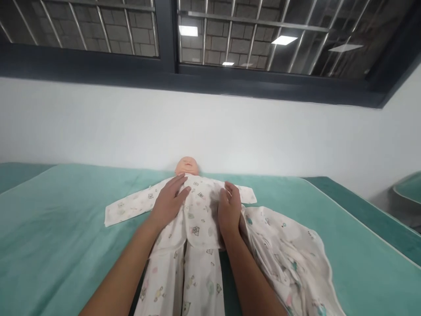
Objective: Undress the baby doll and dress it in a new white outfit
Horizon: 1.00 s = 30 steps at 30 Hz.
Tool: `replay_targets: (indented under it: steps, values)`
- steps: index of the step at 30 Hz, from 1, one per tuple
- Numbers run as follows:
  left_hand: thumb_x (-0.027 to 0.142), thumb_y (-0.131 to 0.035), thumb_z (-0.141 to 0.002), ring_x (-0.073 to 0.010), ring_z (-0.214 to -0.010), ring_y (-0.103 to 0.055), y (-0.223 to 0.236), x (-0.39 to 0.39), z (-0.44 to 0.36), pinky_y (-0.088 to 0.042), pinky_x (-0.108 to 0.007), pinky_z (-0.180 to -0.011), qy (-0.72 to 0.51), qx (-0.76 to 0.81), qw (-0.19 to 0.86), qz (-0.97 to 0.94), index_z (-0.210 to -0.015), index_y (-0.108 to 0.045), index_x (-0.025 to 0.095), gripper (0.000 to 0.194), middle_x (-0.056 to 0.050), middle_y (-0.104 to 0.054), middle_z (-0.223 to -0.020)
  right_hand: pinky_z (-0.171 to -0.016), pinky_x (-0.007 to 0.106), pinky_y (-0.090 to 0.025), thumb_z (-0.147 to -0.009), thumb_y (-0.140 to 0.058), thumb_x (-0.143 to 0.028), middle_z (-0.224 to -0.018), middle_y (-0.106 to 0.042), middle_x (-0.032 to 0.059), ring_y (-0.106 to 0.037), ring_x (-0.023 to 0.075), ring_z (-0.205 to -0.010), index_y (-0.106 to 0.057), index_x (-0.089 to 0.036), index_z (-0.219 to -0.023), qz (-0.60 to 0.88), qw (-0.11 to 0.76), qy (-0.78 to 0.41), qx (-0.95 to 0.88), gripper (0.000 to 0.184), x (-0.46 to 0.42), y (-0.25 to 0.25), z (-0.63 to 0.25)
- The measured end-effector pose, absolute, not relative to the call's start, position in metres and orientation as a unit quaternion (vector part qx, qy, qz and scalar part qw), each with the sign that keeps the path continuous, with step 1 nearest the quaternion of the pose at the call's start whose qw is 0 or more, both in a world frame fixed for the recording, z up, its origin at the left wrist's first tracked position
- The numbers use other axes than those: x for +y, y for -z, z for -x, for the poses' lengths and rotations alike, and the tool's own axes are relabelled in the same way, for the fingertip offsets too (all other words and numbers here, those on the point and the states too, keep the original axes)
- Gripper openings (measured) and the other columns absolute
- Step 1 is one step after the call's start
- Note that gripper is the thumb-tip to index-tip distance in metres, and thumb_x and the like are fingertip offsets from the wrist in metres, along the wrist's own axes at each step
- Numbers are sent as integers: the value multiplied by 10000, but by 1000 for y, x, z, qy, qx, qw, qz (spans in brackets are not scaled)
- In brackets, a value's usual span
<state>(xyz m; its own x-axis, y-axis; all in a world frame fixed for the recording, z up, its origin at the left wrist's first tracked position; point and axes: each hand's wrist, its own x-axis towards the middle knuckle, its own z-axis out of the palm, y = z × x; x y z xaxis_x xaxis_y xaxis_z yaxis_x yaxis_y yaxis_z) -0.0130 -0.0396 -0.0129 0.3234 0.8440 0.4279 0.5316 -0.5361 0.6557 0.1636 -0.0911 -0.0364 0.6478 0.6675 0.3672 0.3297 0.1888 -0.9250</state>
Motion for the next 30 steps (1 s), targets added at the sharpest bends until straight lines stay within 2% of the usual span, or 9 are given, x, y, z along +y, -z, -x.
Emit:
replay_targets:
  steps: [3,7,11,14,19,30]
  values:
    - [418,-456,-934,-218,-1339,-449,11,-38,15,-330,-403,-1142,-394,428,221,-782,-1294,-569,197,437,-77,-538,-1415,-904,361,-471,-828,-492,-393,-1062,-673,77,-614,206,-974,-635,-199,-1019,605,633,-140,-463,307,-71,12,-146]
    - [433,-458,-936,-229,-1340,-443,8,-38,14,-342,-417,-1126,-387,438,240,-775,-1341,-525,205,470,-86,-527,-1420,-798,345,-471,-794,-516,-355,-947,-664,46,-589,182,-810,-654,-204,-936,621,536,-197,-536,249,-51,1,-132]
    - [471,-449,-936,-245,-1351,-425,7,-38,12,-338,-432,-1123,-377,455,252,-766,-1402,-463,197,541,-100,-486,-1452,-803,330,-454,-799,-529,-379,-995,-629,34,-564,164,-817,-646,-209,-979,615,504,-243,-556,274,-45,8,-135]
    - [477,-435,-940,-239,-1384,-381,7,-37,13,-310,-423,-1146,-378,456,262,-762,-1398,-475,202,536,-85,-445,-1488,-819,329,-445,-789,-561,-417,-1031,-607,36,-553,162,-845,-645,-216,-994,608,478,-244,-585,299,-42,6,-137]
    - [388,-375,-966,-216,-1384,-385,10,-35,13,-304,-404,-1154,-390,454,263,-756,-1391,-488,220,471,-61,-458,-1481,-813,326,-430,-747,-606,-382,-1042,-608,21,-541,158,-840,-637,-232,-991,617,426,-255,-610,288,-36,-4,-138]
    - [358,-369,-973,-218,-1384,-383,11,-35,12,-294,-408,-1161,-385,456,247,-763,-1387,-500,224,454,-61,-457,-1481,-827,334,-422,-787,-551,-389,-1069,-595,18,-536,157,-839,-646,-233,-1023,618,454,-252,-591,299,-40,2,-135]
